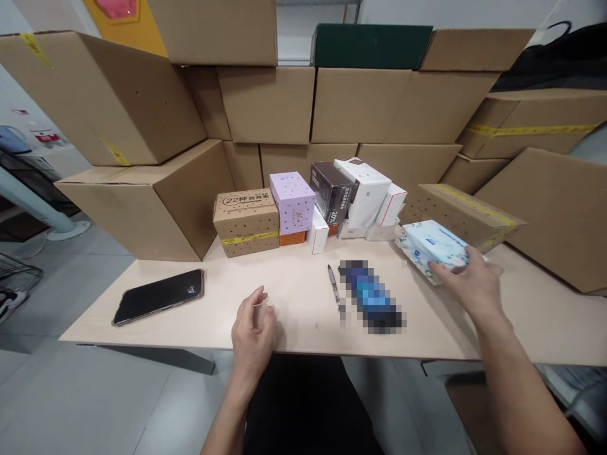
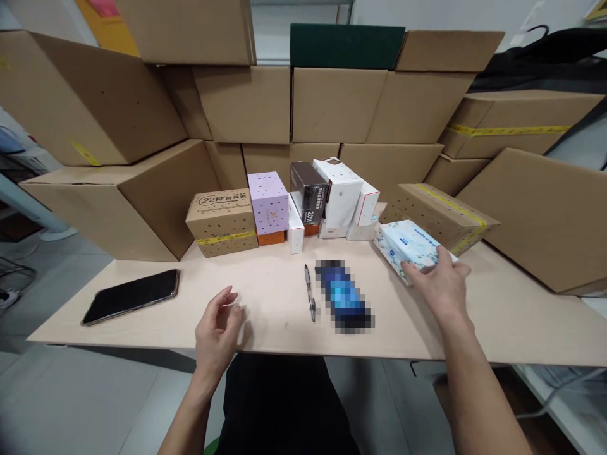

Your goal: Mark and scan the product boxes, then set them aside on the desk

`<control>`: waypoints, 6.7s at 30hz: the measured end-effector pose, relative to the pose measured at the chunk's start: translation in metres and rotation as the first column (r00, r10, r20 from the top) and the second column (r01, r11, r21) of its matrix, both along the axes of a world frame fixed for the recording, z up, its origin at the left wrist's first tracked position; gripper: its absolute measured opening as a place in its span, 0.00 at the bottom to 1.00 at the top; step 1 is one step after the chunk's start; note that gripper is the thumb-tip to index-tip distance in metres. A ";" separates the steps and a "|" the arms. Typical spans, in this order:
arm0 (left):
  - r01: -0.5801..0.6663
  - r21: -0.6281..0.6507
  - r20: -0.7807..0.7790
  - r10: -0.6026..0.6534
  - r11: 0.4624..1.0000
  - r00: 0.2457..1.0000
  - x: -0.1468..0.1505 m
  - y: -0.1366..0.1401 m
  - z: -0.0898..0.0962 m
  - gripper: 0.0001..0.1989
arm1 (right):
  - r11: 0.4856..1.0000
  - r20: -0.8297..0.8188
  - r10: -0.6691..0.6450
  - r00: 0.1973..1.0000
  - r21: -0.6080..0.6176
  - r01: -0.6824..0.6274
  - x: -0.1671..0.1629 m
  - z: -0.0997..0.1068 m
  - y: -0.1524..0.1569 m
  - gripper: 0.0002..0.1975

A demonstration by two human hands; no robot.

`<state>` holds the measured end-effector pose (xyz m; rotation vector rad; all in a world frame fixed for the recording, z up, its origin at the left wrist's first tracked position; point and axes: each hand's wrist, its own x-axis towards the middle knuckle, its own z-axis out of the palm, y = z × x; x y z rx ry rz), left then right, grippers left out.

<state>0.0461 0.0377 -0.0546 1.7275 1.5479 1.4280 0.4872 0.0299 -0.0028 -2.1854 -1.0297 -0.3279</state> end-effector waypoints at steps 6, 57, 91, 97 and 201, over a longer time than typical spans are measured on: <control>0.005 0.019 -0.051 -0.004 1.000 0.999 0.000 -0.001 -0.004 0.19 | 0.980 -0.241 -0.044 0.970 -0.199 -0.005 0.006 0.011 0.038 0.47; -0.105 -0.079 0.373 0.127 0.991 0.919 -0.022 0.015 0.003 0.26 | 0.617 -0.367 0.752 0.547 0.100 -0.781 -0.228 -0.026 -0.006 0.30; -0.129 0.109 0.171 0.110 0.986 0.979 -0.027 0.007 0.007 0.18 | 0.540 0.033 0.841 0.540 -0.131 -0.832 -0.232 -0.043 -0.004 0.40; -0.125 0.123 0.222 0.095 0.985 0.970 -0.029 0.008 0.006 0.16 | 0.543 0.041 0.838 0.545 -0.165 -0.823 -0.234 -0.044 -0.004 0.38; 0.017 0.467 -0.267 0.123 0.884 0.956 -0.019 0.005 0.007 0.11 | 0.735 -0.193 0.660 0.726 -0.035 -0.677 -0.218 -0.025 -0.004 0.17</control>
